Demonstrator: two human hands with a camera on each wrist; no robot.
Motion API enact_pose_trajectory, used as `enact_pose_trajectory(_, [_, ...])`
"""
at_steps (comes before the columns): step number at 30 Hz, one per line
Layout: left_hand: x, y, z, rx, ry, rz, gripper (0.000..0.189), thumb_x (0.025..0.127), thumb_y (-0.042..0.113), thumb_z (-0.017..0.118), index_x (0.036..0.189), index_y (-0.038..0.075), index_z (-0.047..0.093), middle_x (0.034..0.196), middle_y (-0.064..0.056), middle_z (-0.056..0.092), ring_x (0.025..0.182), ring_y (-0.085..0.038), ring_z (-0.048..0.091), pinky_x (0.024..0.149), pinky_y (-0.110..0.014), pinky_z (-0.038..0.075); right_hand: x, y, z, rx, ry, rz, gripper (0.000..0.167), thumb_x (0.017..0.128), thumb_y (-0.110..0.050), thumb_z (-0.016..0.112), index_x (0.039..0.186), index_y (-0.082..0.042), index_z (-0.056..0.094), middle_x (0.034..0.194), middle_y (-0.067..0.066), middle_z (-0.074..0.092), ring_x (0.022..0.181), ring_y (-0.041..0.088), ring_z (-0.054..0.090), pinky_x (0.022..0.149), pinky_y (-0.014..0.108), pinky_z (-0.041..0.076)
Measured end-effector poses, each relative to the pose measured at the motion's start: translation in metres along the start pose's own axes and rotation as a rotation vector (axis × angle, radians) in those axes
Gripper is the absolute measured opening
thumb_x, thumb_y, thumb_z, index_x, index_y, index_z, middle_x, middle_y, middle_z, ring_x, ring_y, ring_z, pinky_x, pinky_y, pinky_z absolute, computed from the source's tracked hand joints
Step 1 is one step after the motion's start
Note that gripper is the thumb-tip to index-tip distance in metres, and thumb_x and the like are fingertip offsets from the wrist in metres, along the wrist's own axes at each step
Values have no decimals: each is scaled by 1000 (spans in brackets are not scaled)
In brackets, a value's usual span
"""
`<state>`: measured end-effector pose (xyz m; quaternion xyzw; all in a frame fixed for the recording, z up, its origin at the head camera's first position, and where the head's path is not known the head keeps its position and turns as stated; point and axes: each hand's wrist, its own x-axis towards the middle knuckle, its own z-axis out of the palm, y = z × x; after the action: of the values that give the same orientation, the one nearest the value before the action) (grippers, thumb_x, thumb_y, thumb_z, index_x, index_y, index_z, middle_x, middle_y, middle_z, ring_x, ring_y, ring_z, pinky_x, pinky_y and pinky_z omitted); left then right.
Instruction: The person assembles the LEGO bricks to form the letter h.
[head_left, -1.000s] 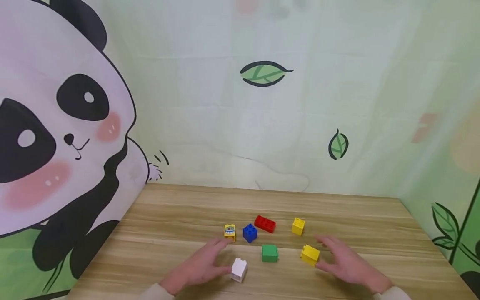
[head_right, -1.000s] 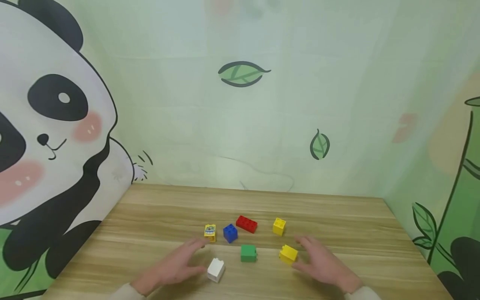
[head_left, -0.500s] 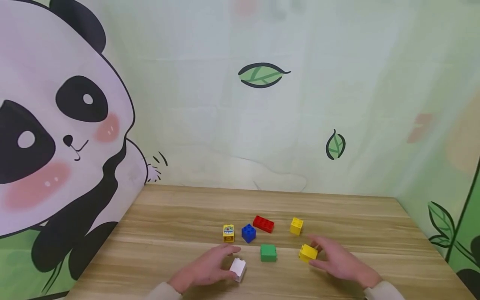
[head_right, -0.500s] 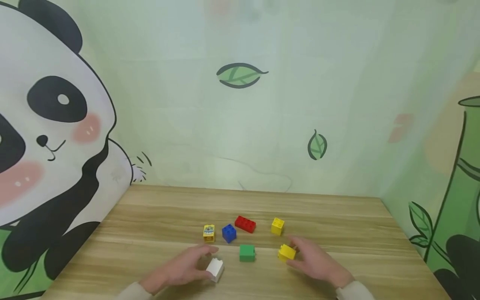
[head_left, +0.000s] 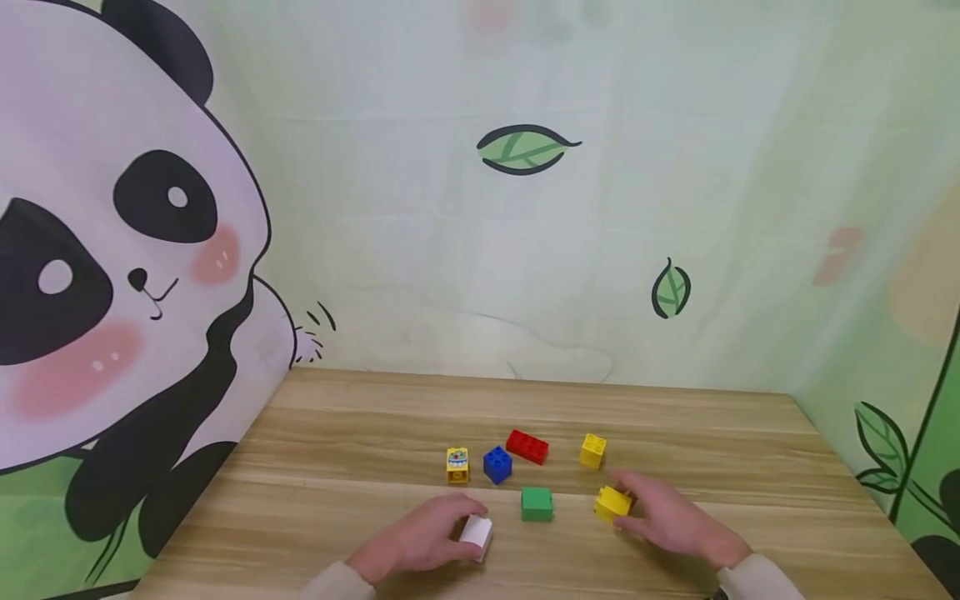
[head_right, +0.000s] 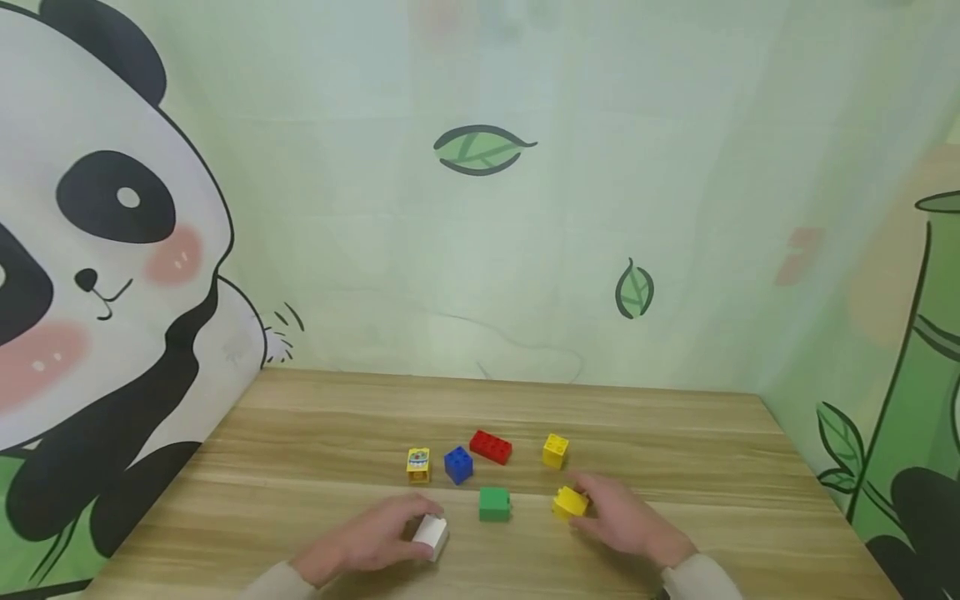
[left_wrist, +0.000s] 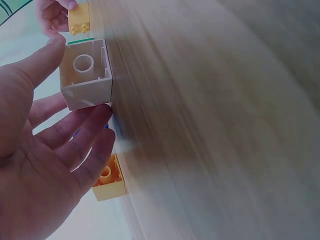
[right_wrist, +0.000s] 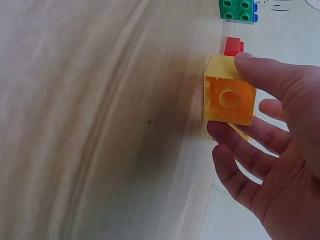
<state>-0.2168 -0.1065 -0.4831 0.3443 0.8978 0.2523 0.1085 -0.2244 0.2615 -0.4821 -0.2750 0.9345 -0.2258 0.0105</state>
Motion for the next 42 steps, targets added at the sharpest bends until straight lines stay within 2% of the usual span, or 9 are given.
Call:
enact_pose_trajectory(5, [2,1,1,14,-30,-18,45,86,41,67,122,15,60,114,6,59,97,-5,52,83,-26,45,4,-4,-1,4,-25,16,54,83,-17,72,130,0,50,124,14,57,98,18,58,86,43,49])
enact_pose_trajectory(10, [5,4,1,8,-44,-12,41,86,39,68,119,16,61,110,10,59,93,-2,50,80,-23,45,7,-6,0,13,-53,18,47,83,-14,72,124,0,56,119,9,61,99,18,57,88,45,47])
enact_pose_trajectory(18, [12,6,5,-19,-33,-3,33,83,35,72,110,20,60,101,14,57,88,-1,50,78,-22,45,8,-3,1,24,-56,5,41,82,-14,73,119,-2,60,112,3,62,93,12,56,84,42,49])
enact_pose_trajectory(26, [12,6,8,-77,9,3,31,80,31,76,103,20,58,95,16,54,85,-1,49,77,-21,44,5,-10,-1,43,-11,-10,42,84,-12,71,122,-1,59,112,1,63,94,11,56,84,40,50])
enact_pose_trajectory(29, [11,7,7,-58,30,19,37,79,31,77,108,15,61,100,12,57,90,-2,50,79,-22,45,4,-14,-2,80,-2,1,43,85,-14,70,124,-2,58,114,0,62,95,11,56,83,38,50])
enact_pose_trajectory(33, [11,9,6,-23,25,16,47,78,34,78,115,11,63,106,7,57,92,-3,50,79,-21,45,3,-20,-5,162,21,15,45,85,-15,70,126,-2,57,114,0,62,94,12,55,75,31,50])
enact_pose_trajectory(37, [12,10,7,-34,15,-10,44,77,35,78,113,15,64,107,8,54,92,-4,49,78,-21,46,-1,-26,-6,239,63,-15,43,84,-13,71,124,0,58,113,4,63,91,13,55,71,28,50])
enact_pose_trajectory(42, [12,9,9,-79,34,-15,38,75,30,80,105,21,59,103,10,52,90,-4,49,75,-21,46,-3,-29,-6,334,96,-34,40,83,-10,71,120,-1,60,110,5,64,89,13,56,72,28,51])
